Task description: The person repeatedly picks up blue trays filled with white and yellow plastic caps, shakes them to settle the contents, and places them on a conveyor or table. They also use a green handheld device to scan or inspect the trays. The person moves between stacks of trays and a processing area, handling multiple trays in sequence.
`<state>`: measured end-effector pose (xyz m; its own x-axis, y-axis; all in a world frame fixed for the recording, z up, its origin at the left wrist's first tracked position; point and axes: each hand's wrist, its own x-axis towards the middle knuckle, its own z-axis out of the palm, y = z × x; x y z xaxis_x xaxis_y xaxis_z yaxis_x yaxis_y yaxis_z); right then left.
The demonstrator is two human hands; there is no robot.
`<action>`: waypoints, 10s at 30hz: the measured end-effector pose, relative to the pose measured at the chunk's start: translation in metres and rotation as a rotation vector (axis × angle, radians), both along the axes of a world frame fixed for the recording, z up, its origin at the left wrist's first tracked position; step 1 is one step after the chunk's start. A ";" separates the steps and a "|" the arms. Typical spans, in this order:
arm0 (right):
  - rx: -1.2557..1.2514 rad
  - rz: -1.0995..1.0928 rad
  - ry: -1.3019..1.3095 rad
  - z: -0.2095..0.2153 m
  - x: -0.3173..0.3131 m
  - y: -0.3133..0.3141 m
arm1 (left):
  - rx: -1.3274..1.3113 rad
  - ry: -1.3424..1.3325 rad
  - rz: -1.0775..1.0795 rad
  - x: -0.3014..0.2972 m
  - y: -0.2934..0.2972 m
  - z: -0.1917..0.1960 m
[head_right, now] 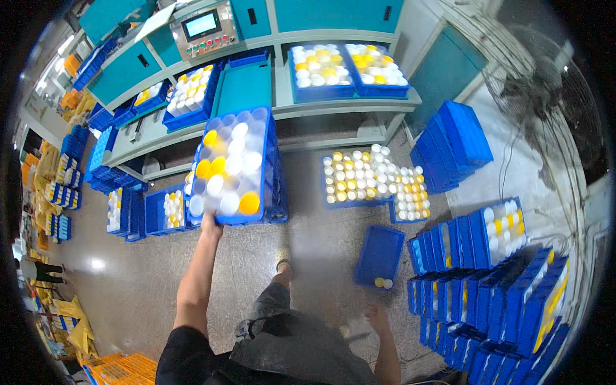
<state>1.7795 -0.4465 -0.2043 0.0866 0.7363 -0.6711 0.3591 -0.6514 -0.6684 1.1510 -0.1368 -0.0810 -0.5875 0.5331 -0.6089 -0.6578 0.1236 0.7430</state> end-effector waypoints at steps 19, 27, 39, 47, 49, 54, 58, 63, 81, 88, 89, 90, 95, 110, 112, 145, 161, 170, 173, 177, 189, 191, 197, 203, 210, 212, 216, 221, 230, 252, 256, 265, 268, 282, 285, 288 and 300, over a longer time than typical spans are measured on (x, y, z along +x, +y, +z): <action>-0.164 0.696 -0.186 0.048 -0.192 0.388 | 0.231 -0.187 -0.131 -0.126 0.461 0.023; 0.528 0.720 -0.141 0.120 -0.385 0.796 | -0.202 0.147 -0.536 -0.156 0.570 -0.001; 1.107 1.088 -0.505 0.151 -0.643 0.987 | -0.152 0.497 -0.763 -0.273 0.448 0.025; 0.872 0.735 0.162 0.189 -0.793 0.957 | -0.301 1.728 -0.482 -0.495 0.552 0.053; 0.851 0.744 0.257 0.184 -0.870 0.960 | -0.478 1.775 -0.657 -0.513 0.585 0.050; 0.803 0.809 -0.225 0.170 -0.984 0.981 | -0.648 1.719 -1.007 -0.538 0.637 0.031; 0.609 0.788 -0.328 0.162 -1.005 0.990 | -0.591 1.718 -1.082 -0.541 0.645 0.017; 0.559 0.752 -0.446 0.141 -1.026 1.002 | -0.445 1.584 -0.993 -0.543 0.657 0.008; 1.069 0.885 -0.097 0.246 -0.938 0.912 | -0.351 1.770 -0.391 -0.448 0.513 0.129; 0.790 0.937 -0.098 0.315 -0.822 0.789 | -0.500 1.399 -0.522 -0.315 0.385 0.211; 0.748 0.943 -0.100 0.310 -0.805 0.776 | -0.502 1.385 -0.586 -0.298 0.372 0.206; 0.697 0.956 -0.135 0.301 -0.788 0.765 | -0.519 1.339 -0.662 -0.287 0.363 0.194; 0.426 0.986 -0.355 0.205 -0.718 0.708 | -0.353 1.099 -0.774 -0.235 0.332 0.086; 0.212 0.740 -0.255 -0.003 -0.727 0.614 | -0.532 1.164 -1.126 -0.278 0.266 -0.115; 0.149 0.710 -0.201 -0.004 -0.725 0.620 | -0.560 1.197 -1.152 -0.286 0.262 -0.123; 0.173 0.939 -0.153 -0.022 -0.707 0.651 | -0.626 1.037 -1.201 -0.268 0.264 -0.112; 0.641 0.992 0.375 0.159 -0.786 0.871 | -0.155 1.407 -0.548 -0.411 0.479 0.050; 1.040 0.772 -0.348 0.148 -1.014 1.170 | -0.457 1.964 -0.542 -0.562 0.778 0.003; 0.750 0.914 -0.465 0.130 -1.037 1.185 | -0.645 1.859 -0.845 -0.578 0.808 -0.015; 0.757 0.819 -0.334 0.116 -1.033 1.181 | -0.600 1.916 -0.780 -0.593 0.813 -0.025; 1.034 1.050 -0.355 0.150 -1.003 1.111 | -0.516 1.848 -0.529 -0.534 0.671 0.010; 1.060 1.149 -0.366 0.165 -0.986 1.091 | -0.592 1.731 -0.544 -0.523 0.617 0.041; 1.073 1.049 0.207 0.250 -0.835 0.980 | -0.523 1.589 -0.593 -0.448 0.449 0.159; 0.429 1.061 0.031 0.265 -0.718 0.868 | -0.473 1.391 -0.864 -0.374 0.388 0.139; 0.327 0.748 -0.286 0.141 -0.629 0.794 | -0.216 1.158 -0.721 -0.297 0.407 -0.042; 0.362 0.689 -0.351 0.108 -0.630 0.789 | -0.223 1.194 -0.735 -0.287 0.410 -0.088; 0.431 0.685 -0.310 0.067 -0.656 0.789 | -0.267 1.348 -0.757 -0.287 0.395 -0.146; 0.382 0.695 -0.165 0.019 -0.702 0.787 | -0.346 1.518 -0.940 -0.301 0.379 -0.170; 0.377 0.901 -0.391 -0.068 -0.721 0.771 | -0.529 1.751 -1.047 -0.272 0.382 -0.173; 1.777 1.081 -0.376 0.126 -0.917 0.854 | -0.184 1.390 -0.477 -0.299 0.279 -0.090; 1.315 1.121 -0.910 0.098 -0.956 0.852 | -0.266 1.320 -0.374 -0.320 0.155 -0.096; 0.957 1.390 -1.017 0.110 -0.961 0.886 | -0.996 0.042 -0.410 -0.159 -0.180 -0.157; 1.064 1.271 -0.910 0.149 -0.964 0.874 | -0.940 -0.065 0.016 -0.072 -0.254 -0.145; 1.526 1.822 0.135 0.262 -0.742 0.560 | -0.580 -0.208 1.030 0.124 -0.217 0.000; 1.238 2.179 0.266 0.273 -0.697 0.465 | -0.559 -0.072 1.114 0.134 -0.216 0.052; 0.805 2.665 0.326 0.291 -0.671 0.368 | -0.566 0.159 1.330 0.149 -0.226 0.107; 0.171 3.343 0.820 0.291 -0.579 -0.040 | -0.322 -0.036 2.311 0.317 -0.424 0.164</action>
